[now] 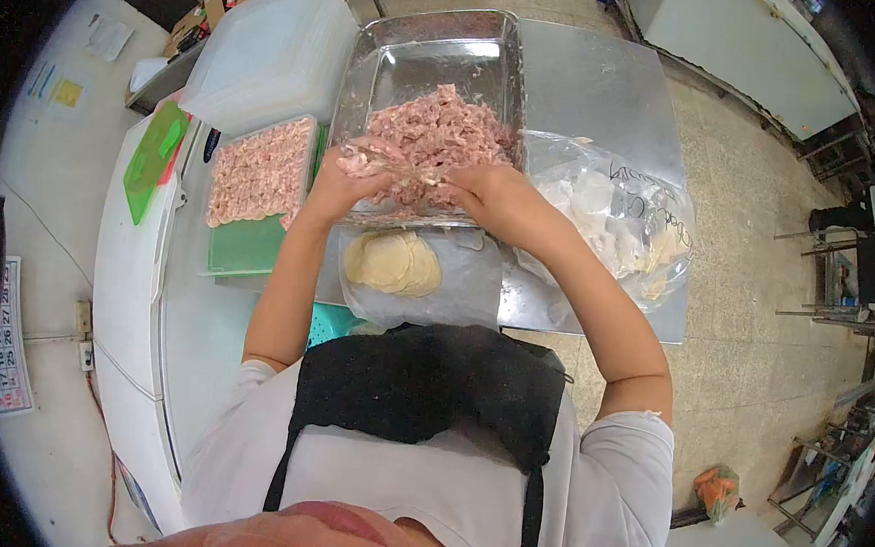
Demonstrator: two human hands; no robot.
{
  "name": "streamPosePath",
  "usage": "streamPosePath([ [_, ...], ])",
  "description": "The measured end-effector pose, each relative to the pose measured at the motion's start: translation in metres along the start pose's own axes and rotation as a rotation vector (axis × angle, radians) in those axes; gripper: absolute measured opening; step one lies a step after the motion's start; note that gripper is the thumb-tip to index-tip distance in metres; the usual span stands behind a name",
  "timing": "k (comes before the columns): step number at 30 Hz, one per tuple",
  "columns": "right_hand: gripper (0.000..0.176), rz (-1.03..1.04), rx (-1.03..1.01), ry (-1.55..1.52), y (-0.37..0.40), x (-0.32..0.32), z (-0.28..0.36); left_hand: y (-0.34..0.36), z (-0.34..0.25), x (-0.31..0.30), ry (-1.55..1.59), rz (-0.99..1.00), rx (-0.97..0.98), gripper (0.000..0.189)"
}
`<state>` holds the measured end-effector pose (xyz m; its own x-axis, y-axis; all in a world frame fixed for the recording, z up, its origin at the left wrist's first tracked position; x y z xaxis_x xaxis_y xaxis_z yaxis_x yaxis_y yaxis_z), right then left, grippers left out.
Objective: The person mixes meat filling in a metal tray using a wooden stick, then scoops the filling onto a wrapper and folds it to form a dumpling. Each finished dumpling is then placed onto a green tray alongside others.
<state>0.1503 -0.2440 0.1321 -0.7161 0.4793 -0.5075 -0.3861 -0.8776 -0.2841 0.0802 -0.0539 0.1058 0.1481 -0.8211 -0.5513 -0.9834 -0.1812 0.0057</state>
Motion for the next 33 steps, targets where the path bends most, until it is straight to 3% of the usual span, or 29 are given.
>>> streamPosePath([
  [4,0.024,-0.052,-0.053,0.088,-0.009,-0.01,-0.014,-0.001,0.022,0.003,0.073,0.037,-0.111,0.036],
  [6,0.029,-0.222,0.191,-0.368,-0.011,-0.022,-0.021,0.004,0.007,-0.003,0.488,-0.047,0.063,0.044],
  [7,0.029,-0.223,0.199,-0.364,-0.014,-0.019,-0.017,0.008,0.008,-0.003,0.495,-0.042,0.062,0.044],
  [9,0.032,-0.194,0.407,-0.38,-0.02,-0.004,-0.023,0.013,0.008,-0.001,0.503,0.002,0.085,0.049],
  [11,0.026,-0.154,0.357,-0.407,-0.032,0.025,-0.029,0.019,0.001,-0.001,0.457,0.034,0.121,0.049],
  [13,0.023,-0.166,0.323,-0.721,-0.043,0.052,-0.025,0.026,-0.001,-0.005,0.411,0.059,0.152,0.049],
  [16,0.021,-0.222,0.343,-0.688,-0.052,0.062,-0.014,0.033,0.008,-0.016,0.512,0.095,0.143,0.046],
  [19,0.019,-0.275,0.414,-0.666,-0.058,0.07,-0.001,0.038,0.017,-0.029,0.464,0.119,0.166,0.059],
  [22,0.018,-0.335,0.367,-0.905,-0.064,0.083,0.017,0.044,0.018,-0.04,0.385,0.127,0.266,0.07],
  [24,0.018,-0.327,0.38,-1.029,-0.067,0.091,0.021,0.046,0.035,-0.033,0.705,0.29,0.155,0.077],
  [27,0.017,-0.35,0.363,-1.21,-0.066,0.096,0.028,0.05,0.053,-0.031,0.743,0.264,0.032,0.065],
  [31,0.015,-0.453,0.288,-1.335,-0.054,0.085,0.034,0.048,0.061,-0.029,0.71,0.33,0.023,0.063],
  [33,0.014,-0.647,0.342,-1.344,-0.037,0.071,0.035,0.046,0.056,-0.027,0.606,0.355,0.123,0.061],
])
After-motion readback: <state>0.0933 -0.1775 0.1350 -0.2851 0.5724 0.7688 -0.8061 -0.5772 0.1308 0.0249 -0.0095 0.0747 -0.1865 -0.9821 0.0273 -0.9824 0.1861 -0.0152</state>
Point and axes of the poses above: each hand's wrist, its own y-axis away from the middle knuckle, its own x-axis out of the palm, z = x × y, the point moved 7 cm from there along -y, towards the middle knuckle, and after that the axes turned 15 degrees about -y, right-handed, at the moved point
